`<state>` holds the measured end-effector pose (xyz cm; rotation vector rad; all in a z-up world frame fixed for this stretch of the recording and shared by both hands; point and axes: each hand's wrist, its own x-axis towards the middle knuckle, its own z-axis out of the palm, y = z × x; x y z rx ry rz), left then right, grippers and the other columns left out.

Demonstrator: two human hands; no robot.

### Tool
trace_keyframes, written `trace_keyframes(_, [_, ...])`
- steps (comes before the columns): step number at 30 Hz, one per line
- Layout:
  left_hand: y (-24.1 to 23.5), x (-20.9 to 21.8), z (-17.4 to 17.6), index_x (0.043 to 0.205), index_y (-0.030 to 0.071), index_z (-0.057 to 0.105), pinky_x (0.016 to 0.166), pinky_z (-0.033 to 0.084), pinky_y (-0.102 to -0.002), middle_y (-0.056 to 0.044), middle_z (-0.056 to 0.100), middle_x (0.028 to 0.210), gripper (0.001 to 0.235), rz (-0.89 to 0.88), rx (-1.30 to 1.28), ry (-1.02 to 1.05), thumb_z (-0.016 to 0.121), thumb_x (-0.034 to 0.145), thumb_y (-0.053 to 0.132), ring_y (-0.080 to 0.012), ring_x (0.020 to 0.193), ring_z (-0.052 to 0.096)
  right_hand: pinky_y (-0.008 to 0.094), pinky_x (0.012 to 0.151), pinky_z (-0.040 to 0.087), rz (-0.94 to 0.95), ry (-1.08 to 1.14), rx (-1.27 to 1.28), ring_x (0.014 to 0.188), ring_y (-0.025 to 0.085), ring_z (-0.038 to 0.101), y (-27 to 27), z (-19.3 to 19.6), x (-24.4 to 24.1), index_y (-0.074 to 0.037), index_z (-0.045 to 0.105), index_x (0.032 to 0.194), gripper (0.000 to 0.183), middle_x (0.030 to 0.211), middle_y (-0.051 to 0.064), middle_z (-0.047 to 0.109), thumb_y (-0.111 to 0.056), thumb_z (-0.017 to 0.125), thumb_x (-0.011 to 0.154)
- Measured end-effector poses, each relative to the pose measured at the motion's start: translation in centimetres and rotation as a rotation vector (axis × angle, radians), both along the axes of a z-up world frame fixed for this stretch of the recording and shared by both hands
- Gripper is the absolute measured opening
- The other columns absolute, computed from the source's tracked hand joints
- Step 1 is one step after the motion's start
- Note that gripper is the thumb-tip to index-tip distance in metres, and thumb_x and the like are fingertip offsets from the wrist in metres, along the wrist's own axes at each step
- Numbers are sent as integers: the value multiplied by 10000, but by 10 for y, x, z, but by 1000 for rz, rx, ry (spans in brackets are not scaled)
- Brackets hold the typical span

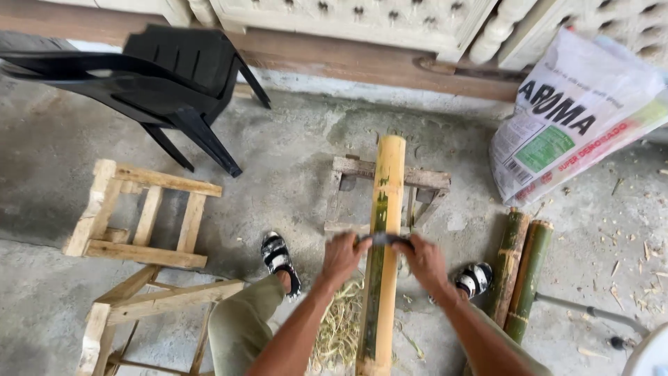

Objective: Shaving and scraping the outer layer of a bamboo stalk using a curved knife.

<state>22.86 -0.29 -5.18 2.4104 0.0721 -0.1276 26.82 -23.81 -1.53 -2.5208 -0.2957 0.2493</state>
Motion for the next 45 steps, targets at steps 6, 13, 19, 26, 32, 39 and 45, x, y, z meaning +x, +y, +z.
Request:
trace_keyframes(6, [4,147,12,903,145,558,556,452,-404,0,488,741,521,13,33,30,408,1009,631,-165,613,444,281,295,388,20,-140,-3,388,121,445,16,15,130,-54,639,1066,387,764,107,701,-427,536,1071])
trace_keyframes(13, [3,231,7,1004,127,641,813,441,-536,-50,611,835,524,65,94,-83,468,985,621,-237,821,579,285,369,440,-58,-214,-48,456,113,517,25,0,217,-63,640,993,380,796,117,727,-442,661,997])
trace_keyframes(19, [0,192,16,984,136,634,863,423,-540,-58,628,843,530,71,122,-29,469,992,639,-254,876,591,374,365,477,-130,-133,-68,435,198,556,28,17,174,-60,623,1027,369,794,118,717,-427,650,1002])
trace_keyframes(26, [-3,123,13,951,135,604,799,416,-504,-57,608,853,515,55,137,-47,456,1010,625,-241,839,569,344,429,464,-125,-107,-53,451,155,547,20,17,106,-66,616,931,415,686,110,714,-478,662,954])
trace_keyframes(32, [-11,26,13,933,126,596,787,420,-461,-66,610,855,527,11,142,-46,440,1019,622,-241,812,537,323,293,413,-122,-87,2,385,176,465,4,3,6,-72,574,943,400,700,93,668,-454,546,1059])
trace_keyframes(39, [-16,-123,26,958,73,588,811,392,-485,-110,608,885,539,-39,26,-98,455,1035,589,-259,819,536,289,349,345,-125,6,-67,385,104,435,-10,13,-144,-79,539,831,439,605,79,642,-482,612,990])
trace_keyframes(45, [-13,-235,42,879,80,570,825,401,-460,-116,554,812,521,-158,19,208,502,1019,577,-256,789,492,420,395,409,-77,157,-105,409,205,503,-23,18,-281,-51,538,826,451,534,96,603,-462,658,966])
